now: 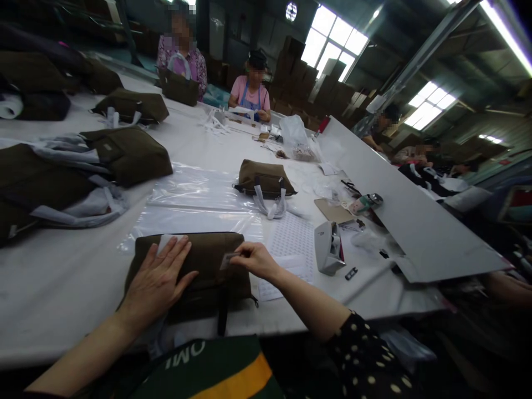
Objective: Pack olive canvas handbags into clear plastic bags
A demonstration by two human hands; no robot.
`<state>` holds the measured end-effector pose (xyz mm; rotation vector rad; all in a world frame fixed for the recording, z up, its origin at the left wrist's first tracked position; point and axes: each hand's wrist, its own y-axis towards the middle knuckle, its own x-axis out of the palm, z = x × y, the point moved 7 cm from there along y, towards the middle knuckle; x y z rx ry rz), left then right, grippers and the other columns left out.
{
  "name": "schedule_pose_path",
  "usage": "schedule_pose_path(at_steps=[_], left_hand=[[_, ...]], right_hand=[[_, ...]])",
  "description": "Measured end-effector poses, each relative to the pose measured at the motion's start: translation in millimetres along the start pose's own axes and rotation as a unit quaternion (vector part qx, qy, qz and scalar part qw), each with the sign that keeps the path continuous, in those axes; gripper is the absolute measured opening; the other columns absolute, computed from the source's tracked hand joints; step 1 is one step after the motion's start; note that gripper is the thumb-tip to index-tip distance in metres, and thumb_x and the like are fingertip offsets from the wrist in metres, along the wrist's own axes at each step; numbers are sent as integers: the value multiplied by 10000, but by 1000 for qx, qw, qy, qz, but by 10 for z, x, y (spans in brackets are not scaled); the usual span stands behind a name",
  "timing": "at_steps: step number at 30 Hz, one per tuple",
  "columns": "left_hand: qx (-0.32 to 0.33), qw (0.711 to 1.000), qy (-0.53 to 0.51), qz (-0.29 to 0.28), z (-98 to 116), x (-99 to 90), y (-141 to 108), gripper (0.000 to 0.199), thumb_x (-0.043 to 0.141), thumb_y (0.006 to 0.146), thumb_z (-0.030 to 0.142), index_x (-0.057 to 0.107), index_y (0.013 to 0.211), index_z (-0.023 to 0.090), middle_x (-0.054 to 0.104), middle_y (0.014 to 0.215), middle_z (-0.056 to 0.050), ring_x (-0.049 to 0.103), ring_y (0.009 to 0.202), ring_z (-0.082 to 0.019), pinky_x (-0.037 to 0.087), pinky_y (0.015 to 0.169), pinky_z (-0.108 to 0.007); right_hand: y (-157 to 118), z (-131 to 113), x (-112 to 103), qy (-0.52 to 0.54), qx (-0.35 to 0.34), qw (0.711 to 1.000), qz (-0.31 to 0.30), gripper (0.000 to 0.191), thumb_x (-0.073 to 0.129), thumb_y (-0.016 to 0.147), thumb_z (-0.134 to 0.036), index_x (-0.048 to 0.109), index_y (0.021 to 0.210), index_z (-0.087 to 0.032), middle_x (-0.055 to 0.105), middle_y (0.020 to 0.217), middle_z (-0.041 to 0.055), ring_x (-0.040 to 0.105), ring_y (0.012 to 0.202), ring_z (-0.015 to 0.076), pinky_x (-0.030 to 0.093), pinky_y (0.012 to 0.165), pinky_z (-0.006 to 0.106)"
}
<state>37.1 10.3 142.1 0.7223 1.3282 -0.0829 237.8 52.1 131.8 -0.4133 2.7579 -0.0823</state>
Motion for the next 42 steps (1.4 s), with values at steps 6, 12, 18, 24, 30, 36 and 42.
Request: schedule_pose_path(at_steps=[6,12,18,24,30,36,42], left_hand=[[-32,999,-3,-19,-105,8,89,635,255,918,469,351,1364,26,373,1427,-203,295,1342,-321,193,1098,-523],[-43,998,-14,-52,-236,73,230,644,272,908,480,356,1362,30,400,1411,-198,290,1345,-321,195,1093,-517],[-48,997,-16,-52,-232,77,215,634,319,902,473,357,1364,40,419,1403,-183,299,1342,-308,176,1107,-499],[-42,998,-10,-39,-240,83,206,632,340,899,462,348,1367,37,423,1398,-186,305,1337,-307,168,1112,-496],[-40,999,-13,-32,-238,74,198,635,351,895,468,357,1361,37,441,1384,-189,320,1327,-309,175,1111,-492],[-44,998,-25,-29,-240,63,197,631,374,886,458,359,1359,40,441,1384,-190,320,1329,-307,171,1113,-488],[-48,998,-35,-30,-243,61,197,628,390,879,455,368,1356,47,444,1385,-177,316,1333,-303,165,1118,-487]], right_hand=[[187,-66,-26,-223,-50,961,158,139,739,662,-281,647,728,-200,519,702,-15,496,755,163,417,733,296],[109,-201,11,-263,-99,945,167,327,715,698,-232,581,995,-212,561,903,25,523,890,185,436,835,303],[89,-172,134,-343,-51,935,69,259,554,843,-308,551,1099,-266,619,801,4,581,742,191,454,702,304],[132,-379,69,-293,-93,948,81,78,612,764,-235,556,815,-216,561,830,13,529,833,180,425,755,288],[103,-528,41,-198,-54,978,-40,209,491,792,-169,588,963,-241,521,624,-68,479,561,105,374,574,236],[40,-367,-89,-163,58,978,-112,115,614,745,-257,687,799,-186,605,564,-31,564,511,109,434,527,233],[-122,-427,-159,-145,74,968,-190,406,789,563,-216,691,955,-177,695,704,-5,649,671,167,497,637,261]])
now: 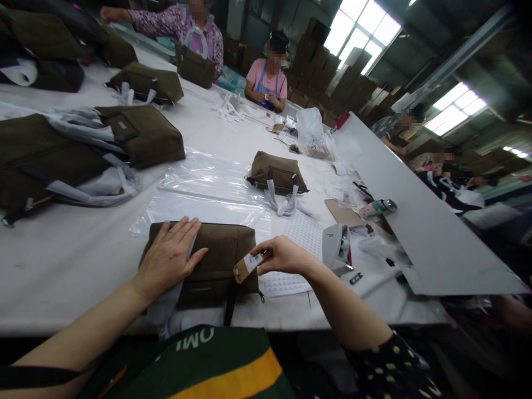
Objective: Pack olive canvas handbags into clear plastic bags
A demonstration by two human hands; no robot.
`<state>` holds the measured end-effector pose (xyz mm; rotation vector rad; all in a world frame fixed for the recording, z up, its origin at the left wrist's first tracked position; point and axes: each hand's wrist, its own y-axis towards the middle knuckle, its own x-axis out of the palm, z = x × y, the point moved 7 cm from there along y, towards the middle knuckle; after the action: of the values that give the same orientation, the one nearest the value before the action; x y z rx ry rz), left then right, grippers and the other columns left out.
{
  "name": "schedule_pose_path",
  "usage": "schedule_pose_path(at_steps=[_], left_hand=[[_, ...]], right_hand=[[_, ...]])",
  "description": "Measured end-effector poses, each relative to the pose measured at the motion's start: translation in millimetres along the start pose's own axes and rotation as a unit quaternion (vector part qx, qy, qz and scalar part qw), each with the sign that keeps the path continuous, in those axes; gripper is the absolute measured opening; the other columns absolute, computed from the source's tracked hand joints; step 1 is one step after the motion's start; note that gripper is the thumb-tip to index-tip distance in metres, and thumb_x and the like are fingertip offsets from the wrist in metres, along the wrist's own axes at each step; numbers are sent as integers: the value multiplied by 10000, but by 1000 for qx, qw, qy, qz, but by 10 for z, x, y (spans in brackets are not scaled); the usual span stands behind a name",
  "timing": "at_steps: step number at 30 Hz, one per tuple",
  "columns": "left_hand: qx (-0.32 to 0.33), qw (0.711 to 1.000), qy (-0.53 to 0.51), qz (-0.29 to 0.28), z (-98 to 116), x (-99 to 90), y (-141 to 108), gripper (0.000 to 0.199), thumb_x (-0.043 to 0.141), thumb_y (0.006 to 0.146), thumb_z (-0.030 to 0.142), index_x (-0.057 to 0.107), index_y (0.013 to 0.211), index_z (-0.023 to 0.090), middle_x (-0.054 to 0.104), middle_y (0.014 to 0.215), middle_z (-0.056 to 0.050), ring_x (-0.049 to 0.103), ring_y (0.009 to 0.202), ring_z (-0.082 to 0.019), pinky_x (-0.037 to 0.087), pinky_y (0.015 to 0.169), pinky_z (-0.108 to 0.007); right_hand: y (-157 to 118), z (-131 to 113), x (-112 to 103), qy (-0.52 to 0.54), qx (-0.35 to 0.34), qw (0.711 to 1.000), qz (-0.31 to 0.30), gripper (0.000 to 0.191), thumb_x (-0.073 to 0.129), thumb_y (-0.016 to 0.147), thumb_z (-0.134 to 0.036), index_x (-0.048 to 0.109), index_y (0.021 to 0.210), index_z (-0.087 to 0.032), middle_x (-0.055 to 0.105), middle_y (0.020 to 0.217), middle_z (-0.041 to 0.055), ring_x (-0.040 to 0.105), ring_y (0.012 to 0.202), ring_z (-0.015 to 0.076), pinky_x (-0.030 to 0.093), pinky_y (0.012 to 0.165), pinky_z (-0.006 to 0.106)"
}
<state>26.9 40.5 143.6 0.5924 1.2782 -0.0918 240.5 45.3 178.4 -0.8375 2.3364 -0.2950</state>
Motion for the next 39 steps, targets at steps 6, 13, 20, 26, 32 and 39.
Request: schedule_pose_path(at_steps=[6,13,20,26,32,39], left_hand=[[-1,1000,-1,0,-7,-7,-16,617,400,876,446,381,1347,47,450,1381,-177,321,1329,-304,167,1119,-485],[13,1000,9,15,-43,5,-36,621,403,873,465,373,1353,72,452,1381,-170,344,1316,-301,193,1107,-484],[25,999,13,37,-80,69,-39,626,419,867,469,348,1368,102,480,1360,-159,369,1299,-300,207,1096,-489],[28,999,5,42,-83,73,-40,630,418,863,480,362,1361,99,492,1348,-165,388,1287,-311,211,1095,-492],[24,999,4,41,-94,65,-40,627,424,860,480,364,1360,106,491,1351,-154,387,1288,-305,214,1095,-486],[24,999,16,45,-108,53,-57,640,437,851,501,375,1356,114,505,1341,-149,420,1266,-310,251,1078,-474]], right_hand=[[-83,-142,-58,-115,-57,991,38,179,701,713,-271,697,874,-191,661,664,-25,588,598,124,432,570,233],[-187,-273,-28,-358,-267,894,41,215,501,873,-156,677,913,-273,649,885,33,564,848,168,435,757,306],[-333,-29,39,-394,-256,881,46,194,516,848,-243,619,1011,-218,671,794,26,607,699,147,450,630,251],[-323,131,-96,-190,-184,960,92,337,529,868,-225,523,1204,-248,714,923,13,663,825,137,504,759,251],[-433,-235,-41,-350,-395,848,44,215,466,896,-177,670,846,-225,704,921,41,610,960,174,483,809,318],[129,-408,122,-392,-490,779,-15,187,506,887,-245,657,923,-349,631,1181,-38,501,1177,136,432,940,323]])
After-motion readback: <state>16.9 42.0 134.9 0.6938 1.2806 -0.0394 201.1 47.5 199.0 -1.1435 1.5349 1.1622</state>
